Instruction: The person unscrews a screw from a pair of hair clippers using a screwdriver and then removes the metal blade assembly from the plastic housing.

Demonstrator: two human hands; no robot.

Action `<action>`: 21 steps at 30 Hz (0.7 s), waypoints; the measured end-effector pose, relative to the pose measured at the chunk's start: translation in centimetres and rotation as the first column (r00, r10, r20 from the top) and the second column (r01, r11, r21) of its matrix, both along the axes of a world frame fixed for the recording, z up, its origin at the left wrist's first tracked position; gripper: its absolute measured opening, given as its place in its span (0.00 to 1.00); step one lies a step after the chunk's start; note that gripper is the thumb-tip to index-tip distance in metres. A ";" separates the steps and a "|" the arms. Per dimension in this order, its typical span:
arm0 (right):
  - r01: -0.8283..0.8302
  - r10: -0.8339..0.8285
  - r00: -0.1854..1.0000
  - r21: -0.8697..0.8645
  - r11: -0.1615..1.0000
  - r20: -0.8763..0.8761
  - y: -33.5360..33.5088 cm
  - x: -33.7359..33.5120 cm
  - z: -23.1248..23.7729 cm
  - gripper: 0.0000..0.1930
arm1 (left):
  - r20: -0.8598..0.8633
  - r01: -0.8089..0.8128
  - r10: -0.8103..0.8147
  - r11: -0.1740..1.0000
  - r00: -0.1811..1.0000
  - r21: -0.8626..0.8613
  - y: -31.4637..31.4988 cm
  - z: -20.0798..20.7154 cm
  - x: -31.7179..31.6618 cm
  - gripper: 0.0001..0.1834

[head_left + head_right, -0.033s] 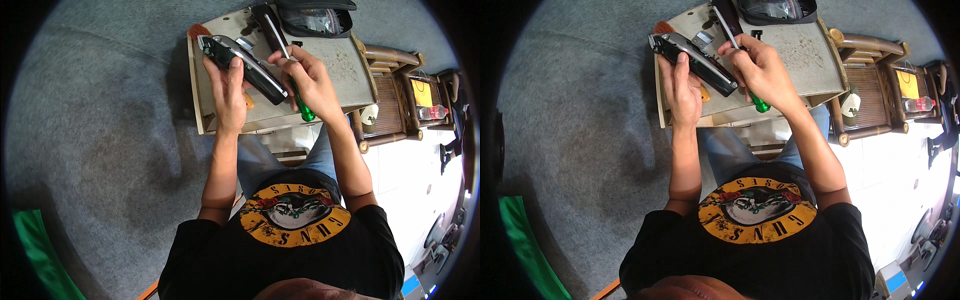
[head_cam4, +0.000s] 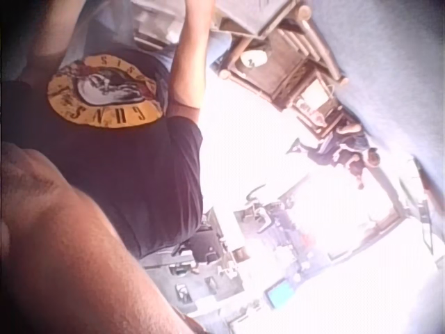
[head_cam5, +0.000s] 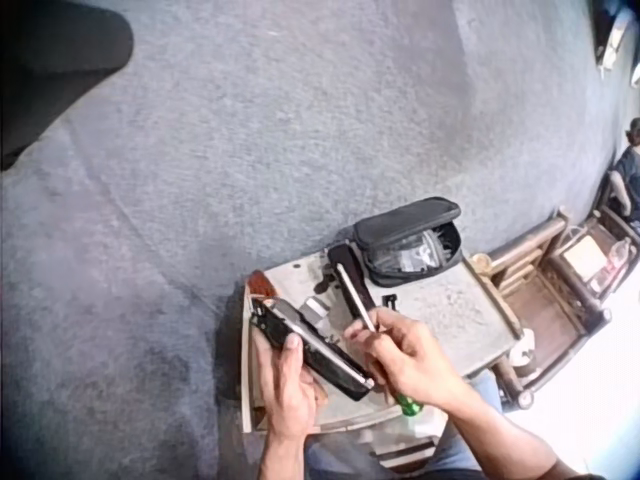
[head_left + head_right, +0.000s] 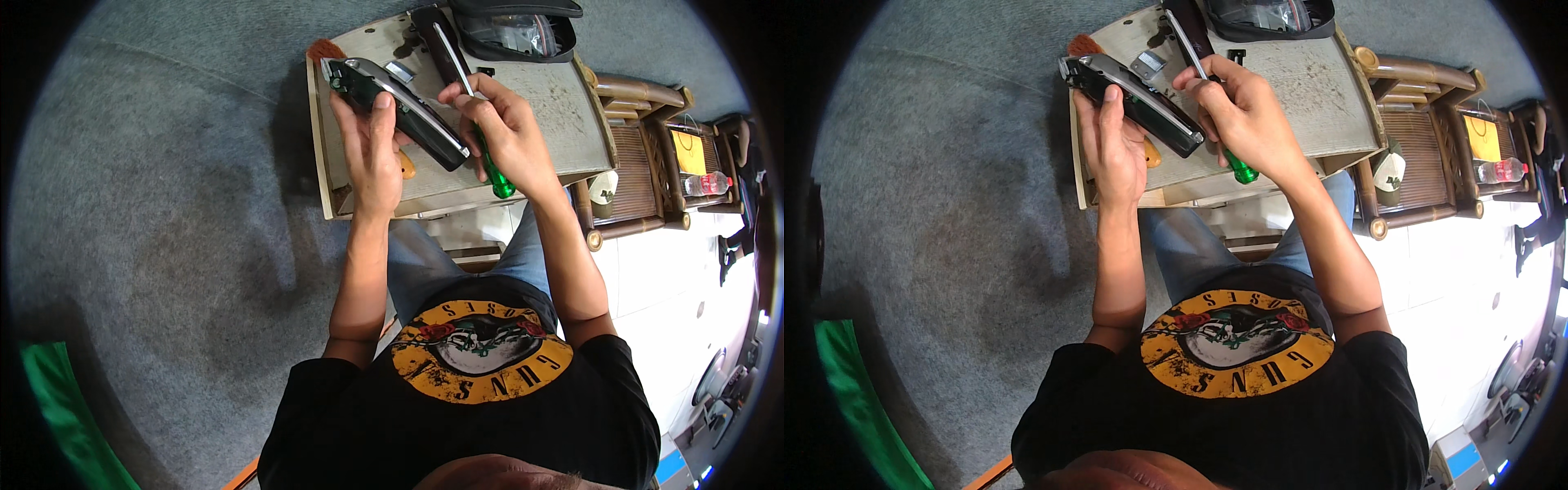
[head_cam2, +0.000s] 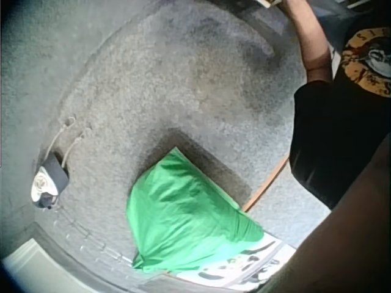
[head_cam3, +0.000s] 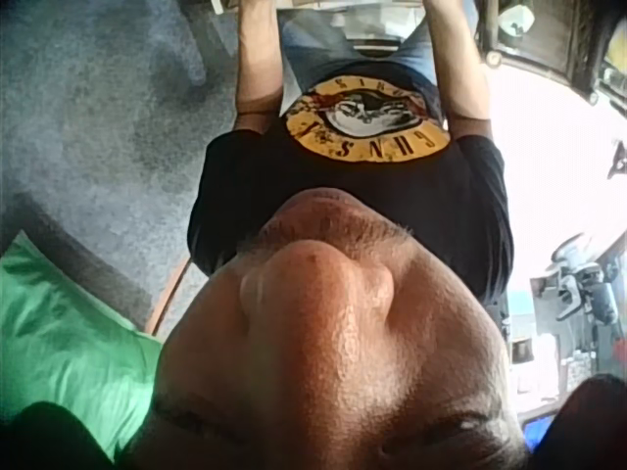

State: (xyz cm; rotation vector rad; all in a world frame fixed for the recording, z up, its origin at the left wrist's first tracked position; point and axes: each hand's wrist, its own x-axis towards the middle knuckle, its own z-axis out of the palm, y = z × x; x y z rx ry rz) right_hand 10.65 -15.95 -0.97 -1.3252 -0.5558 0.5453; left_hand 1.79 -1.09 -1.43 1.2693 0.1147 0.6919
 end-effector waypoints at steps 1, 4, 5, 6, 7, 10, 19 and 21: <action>0.001 -0.001 1.000 0.002 1.000 -0.005 0.0 0.0 0.0 0.15 | 0.026 0.006 -0.005 0.999 1.000 -0.032 0.0 0.1 -0.1 0.26; 0.002 -0.002 1.000 0.006 1.000 -0.018 0.0 0.1 0.1 0.15 | 0.097 -0.023 0.035 0.992 0.995 -0.125 0.4 -0.3 -0.1 0.20; 0.001 -0.001 1.000 0.005 1.000 -0.022 -0.1 0.1 0.2 0.16 | 0.100 -0.037 0.050 0.990 0.994 -0.136 0.5 -0.4 -0.1 0.19; 0.000 0.000 1.000 0.005 1.000 -0.026 -0.1 0.0 0.3 0.16 | 0.102 -0.050 0.065 0.988 0.993 -0.147 0.5 -0.4 0.0 0.18; 0.022 -0.021 0.999 0.022 1.000 -0.036 -0.1 -0.1 0.4 0.16 | 0.107 -0.052 0.070 0.986 0.992 -0.156 0.5 -0.4 0.0 0.18; 0.056 -0.051 0.996 0.064 0.996 -0.077 -0.2 -0.3 0.6 0.16 | 0.130 -0.044 0.068 0.982 0.989 -0.181 0.6 -0.4 0.1 0.17; 0.025 -0.017 0.999 0.240 0.971 -0.036 -0.4 -0.2 0.0 0.16 | 0.226 0.020 0.040 0.966 0.973 -0.259 1.5 -1.9 0.0 0.13; -0.009 0.013 1.000 0.225 0.974 -0.014 -0.4 -0.2 0.1 0.16 | 0.240 0.015 0.051 0.965 0.969 -0.263 1.5 -1.8 0.1 0.14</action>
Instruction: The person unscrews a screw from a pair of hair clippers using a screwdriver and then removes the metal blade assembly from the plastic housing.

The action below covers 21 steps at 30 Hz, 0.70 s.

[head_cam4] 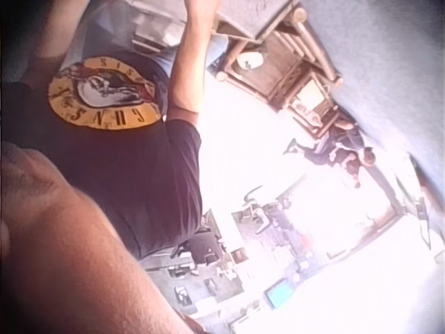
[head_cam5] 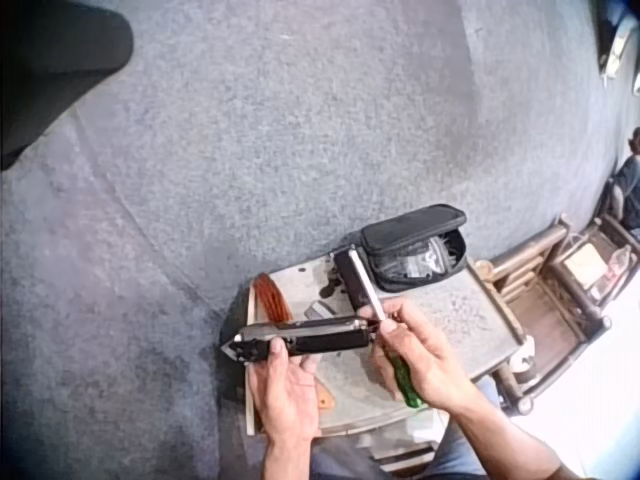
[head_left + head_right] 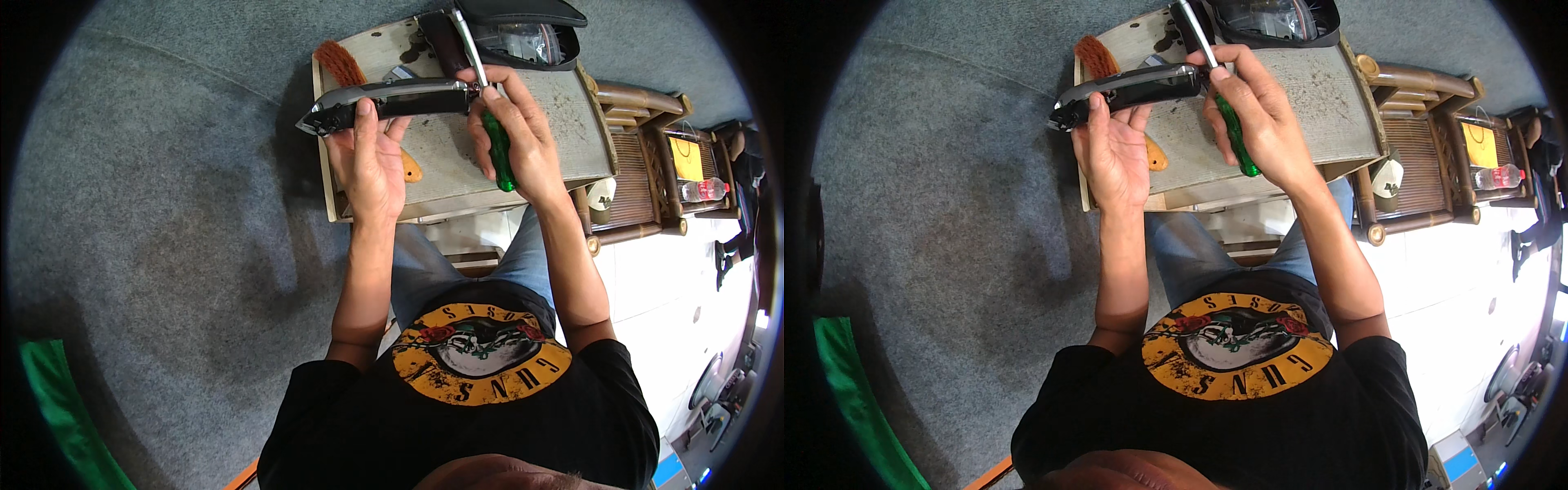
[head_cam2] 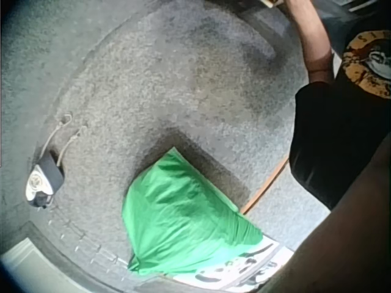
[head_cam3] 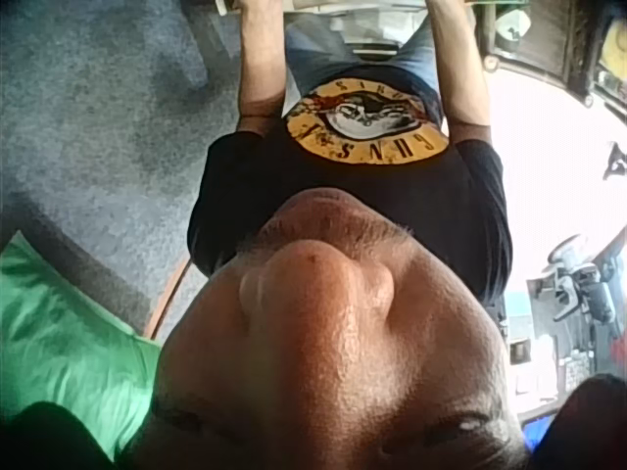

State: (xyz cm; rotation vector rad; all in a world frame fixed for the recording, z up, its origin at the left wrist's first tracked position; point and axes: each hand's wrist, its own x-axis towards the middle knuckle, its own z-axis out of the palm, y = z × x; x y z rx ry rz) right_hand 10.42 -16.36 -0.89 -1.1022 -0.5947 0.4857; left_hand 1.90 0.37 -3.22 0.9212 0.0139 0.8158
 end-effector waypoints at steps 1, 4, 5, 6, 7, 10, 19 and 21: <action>-0.011 0.011 1.000 -0.013 1.000 0.015 0.0 0.0 0.0 0.17 | 0.001 0.006 -0.006 1.000 1.000 0.004 -0.1 0.2 0.0 0.15; -0.021 0.022 0.999 -0.049 0.999 0.038 0.1 -0.2 0.2 0.17 | -0.004 0.017 -0.017 1.000 1.000 0.021 -0.4 0.9 0.0 0.16; -0.008 0.010 0.999 -0.058 0.998 0.031 0.1 -0.3 0.2 0.17 | -0.013 0.017 -0.017 0.999 1.000 0.028 -0.4 1.0 0.0 0.16; 0.005 -0.003 1.000 -0.069 0.998 0.024 0.1 -0.4 0.2 0.17 | -0.021 0.017 -0.017 0.999 1.000 0.034 -0.4 1.1 -0.1 0.17; 0.008 -0.006 0.999 -0.084 0.996 0.033 0.1 -0.5 0.3 0.18 | -0.016 0.023 -0.022 0.999 1.000 0.028 -0.4 1.0 0.0 0.17; 0.010 -0.005 0.999 -0.116 0.993 0.048 0.2 -0.6 0.3 0.18 | -0.004 0.039 -0.039 0.999 0.999 0.017 -0.2 0.6 -0.1 0.20; -0.021 0.030 0.998 -0.168 0.986 0.056 0.0 -0.7 0.6 0.18 | -0.033 -0.015 0.013 0.998 0.999 -0.055 -0.6 0.9 -0.7 0.22; -0.028 0.040 0.997 -0.171 0.985 0.064 -0.1 -0.7 0.7 0.17 | -0.038 -0.028 0.025 0.997 0.999 -0.070 -0.7 0.9 -0.7 0.25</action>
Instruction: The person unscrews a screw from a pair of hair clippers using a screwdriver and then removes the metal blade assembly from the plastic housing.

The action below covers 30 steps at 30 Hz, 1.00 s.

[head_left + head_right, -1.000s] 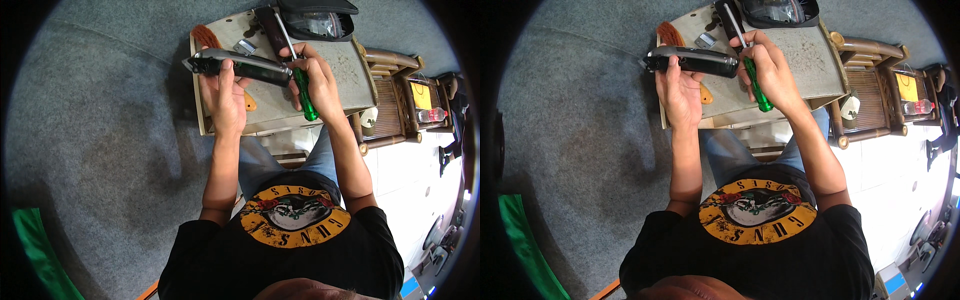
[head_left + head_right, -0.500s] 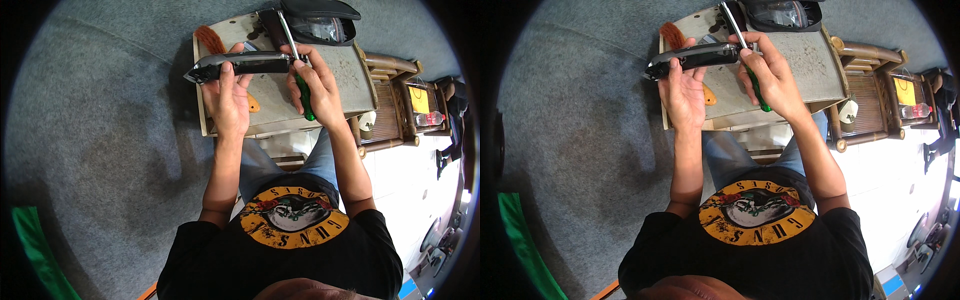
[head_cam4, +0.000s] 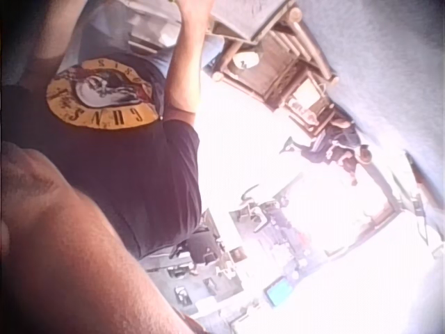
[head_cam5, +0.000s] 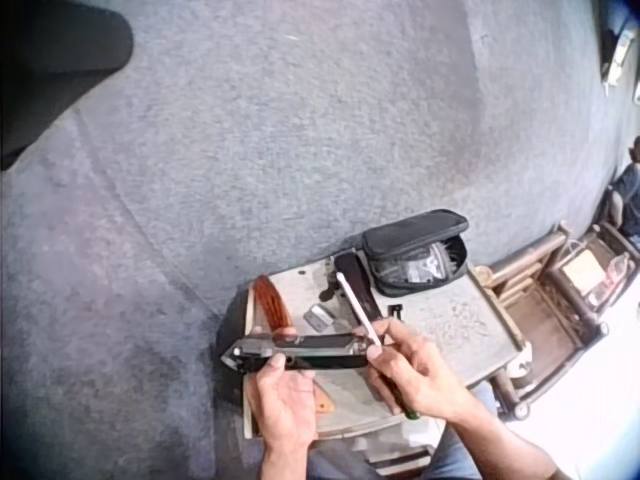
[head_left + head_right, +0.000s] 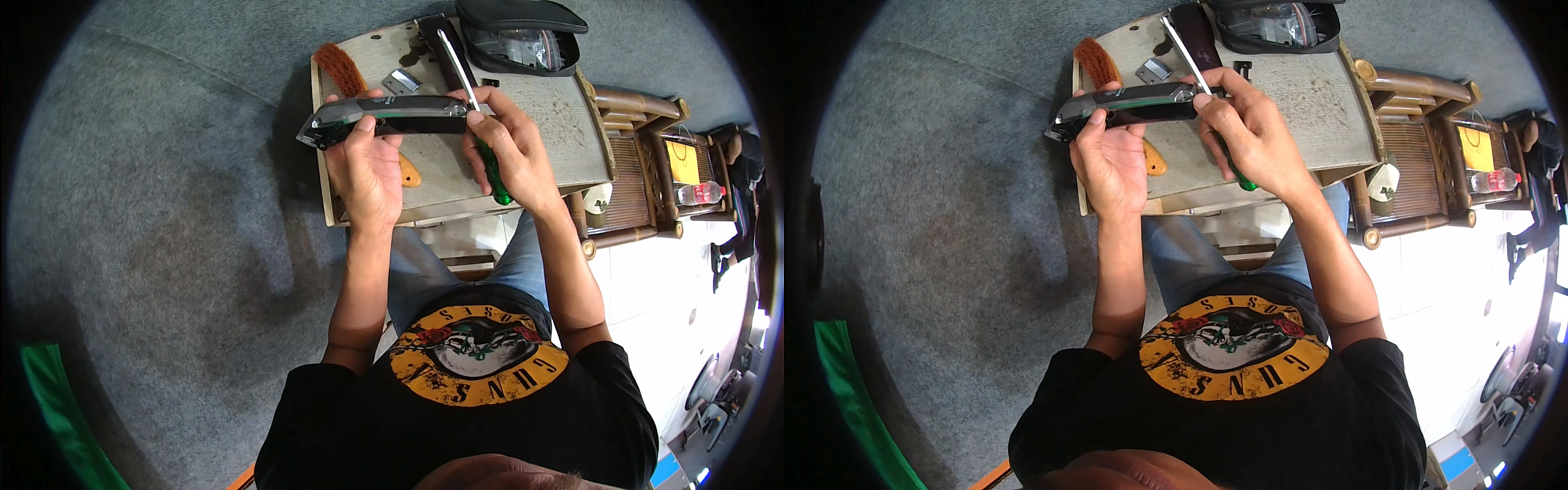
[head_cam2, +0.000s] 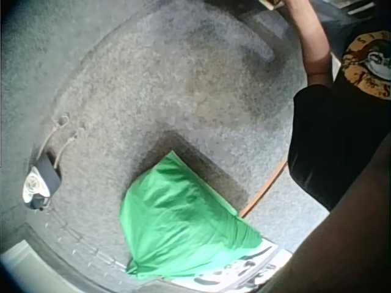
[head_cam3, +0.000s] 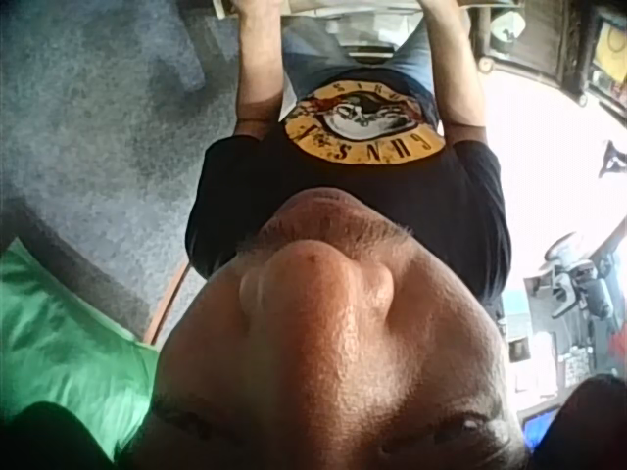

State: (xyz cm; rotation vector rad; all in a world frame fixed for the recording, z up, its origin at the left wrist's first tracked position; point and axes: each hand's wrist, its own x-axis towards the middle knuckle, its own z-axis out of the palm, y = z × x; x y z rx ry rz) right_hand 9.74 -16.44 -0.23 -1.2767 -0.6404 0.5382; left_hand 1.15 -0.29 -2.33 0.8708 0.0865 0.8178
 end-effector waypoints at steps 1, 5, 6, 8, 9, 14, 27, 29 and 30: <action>-0.002 0.002 1.000 0.002 1.000 -0.003 0.0 0.0 0.0 0.17 | -0.006 0.001 -0.001 1.000 1.000 0.001 0.0 0.0 -0.1 0.25; -0.013 0.013 1.000 0.010 1.000 0.014 0.0 0.1 -0.5 0.16 | 0.004 0.024 -0.024 1.000 1.000 -0.019 0.3 -0.3 -0.2 0.28; -0.016 0.015 1.000 0.012 1.000 0.026 0.0 0.2 -0.6 0.16 | 0.015 0.035 -0.035 0.999 0.999 -0.030 0.3 -0.4 -0.2 0.28; -0.032 0.032 0.999 -0.001 0.999 0.010 -0.2 0.2 -0.3 0.16 | 0.007 0.032 -0.032 0.999 0.999 -0.026 0.4 -0.5 -0.2 0.28; -0.041 0.041 0.999 -0.007 0.999 0.002 -0.2 0.2 -0.2 0.16 | 0.004 0.030 -0.030 0.999 1.000 -0.023 0.4 -0.6 -0.2 0.28; -0.077 0.077 0.997 0.012 0.997 0.004 -0.4 0.3 -0.6 0.16 | -0.025 0.016 -0.016 1.000 1.000 0.022 0.5 -0.9 -0.5 0.27; -0.109 0.113 0.993 0.085 0.990 -0.046 -0.6 1.1 -0.6 0.20 | 0.034 -0.042 0.038 0.993 0.999 0.111 -0.4 -0.4 -0.5 0.31; -0.106 0.110 0.993 0.084 0.991 -0.050 -0.6 1.0 -0.5 0.20 | 0.024 -0.048 0.046 0.993 0.999 0.106 -0.3 -0.4 -0.5 0.31; -0.104 0.108 0.993 0.085 0.991 -0.051 -0.6 1.0 -0.5 0.20 | 0.019 -0.052 0.050 0.993 0.999 0.104 -0.4 -0.4 -0.5 0.32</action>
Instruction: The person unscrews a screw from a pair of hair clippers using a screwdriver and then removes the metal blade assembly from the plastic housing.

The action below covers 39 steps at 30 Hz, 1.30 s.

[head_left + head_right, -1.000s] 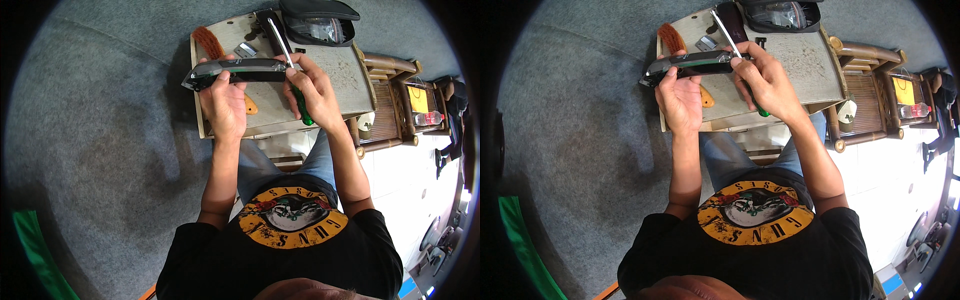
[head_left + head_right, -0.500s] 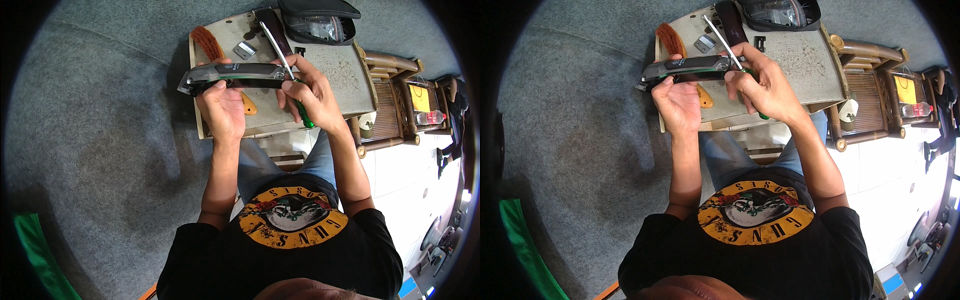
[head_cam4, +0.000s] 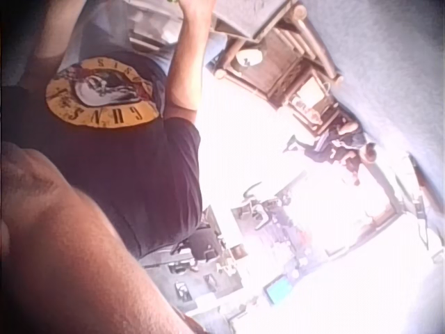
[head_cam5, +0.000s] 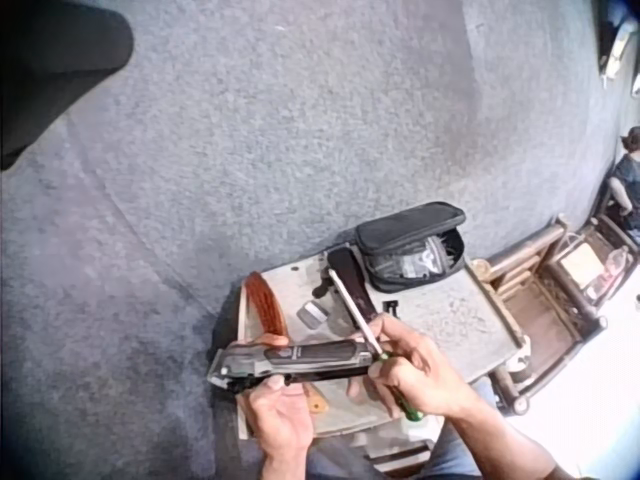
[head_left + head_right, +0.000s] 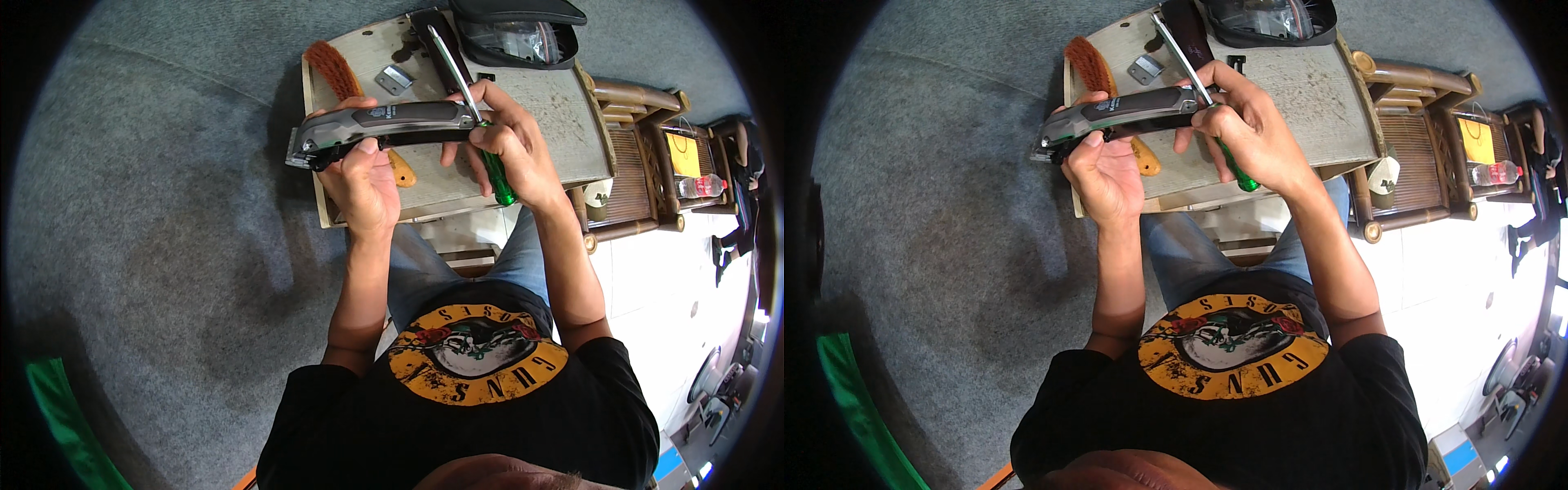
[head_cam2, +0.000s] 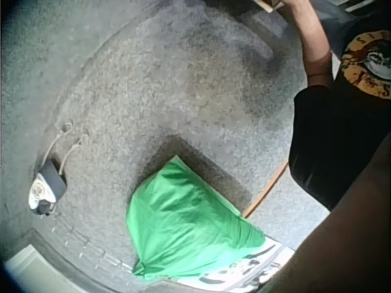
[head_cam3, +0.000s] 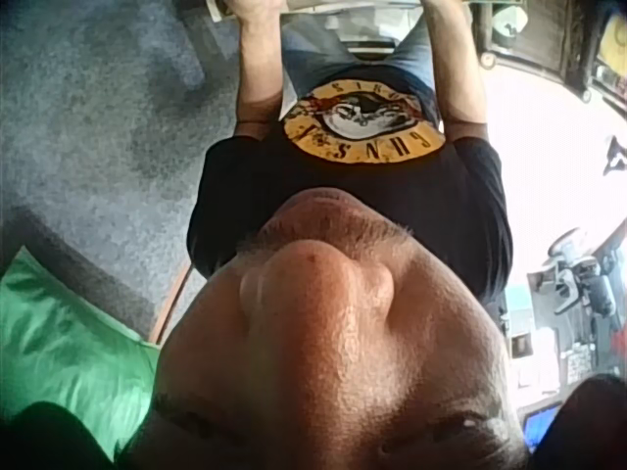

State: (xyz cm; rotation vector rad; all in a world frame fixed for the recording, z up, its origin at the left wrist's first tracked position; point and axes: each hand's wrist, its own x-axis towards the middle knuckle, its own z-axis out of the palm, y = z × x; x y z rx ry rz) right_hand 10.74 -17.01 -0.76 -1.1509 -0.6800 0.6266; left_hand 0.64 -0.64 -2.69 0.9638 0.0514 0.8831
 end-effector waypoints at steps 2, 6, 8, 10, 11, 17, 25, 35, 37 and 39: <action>0.002 -0.002 1.000 0.001 1.000 0.008 0.0 0.1 -0.1 0.19 | -0.005 -0.007 0.007 1.000 1.000 -0.001 -0.1 0.0 0.0 0.32; 0.001 -0.001 1.000 0.002 1.000 -0.006 0.0 0.1 0.0 0.19 | 0.017 -0.006 0.006 1.000 1.000 0.011 -0.1 0.0 0.1 0.34; -0.008 0.008 0.999 0.018 1.000 -0.040 0.0 0.1 0.1 0.19 | 0.020 -0.008 0.006 0.998 1.000 0.065 0.2 -0.3 0.1 0.35; -0.013 0.014 0.999 0.035 0.999 -0.051 -0.1 0.2 0.1 0.19 | 0.024 -0.014 0.012 0.996 1.000 0.093 0.2 -0.4 0.2 0.35; -0.014 0.016 0.999 0.043 0.999 -0.046 -0.1 0.2 0.0 0.19 | 0.027 -0.019 0.017 0.995 1.000 0.094 0.1 -0.3 0.2 0.35; 0.005 -0.001 0.997 0.050 0.999 -0.074 -0.1 0.2 0.1 0.18 | 0.015 -0.084 0.083 0.971 0.996 0.225 0.1 -0.5 0.5 0.24; 0.014 -0.006 0.993 0.070 0.997 -0.115 0.0 0.4 -0.2 0.18 | 0.020 -0.084 0.082 0.965 0.996 0.247 0.1 -0.6 0.6 0.24; 0.052 -0.051 0.998 0.029 0.998 -0.047 0.1 0.2 -0.1 0.24 | 0.018 -0.096 0.095 0.958 0.995 0.271 0.0 -0.6 0.7 0.25; 0.053 -0.051 0.997 0.032 0.998 -0.058 0.1 0.2 -0.1 0.24 | 0.022 -0.103 0.101 0.955 0.995 0.279 0.0 -0.5 0.7 0.25; 0.052 -0.050 0.996 0.033 0.998 -0.069 0.1 0.2 -0.2 0.24 | 0.029 -0.109 0.105 0.951 0.994 0.289 0.0 -0.5 0.8 0.25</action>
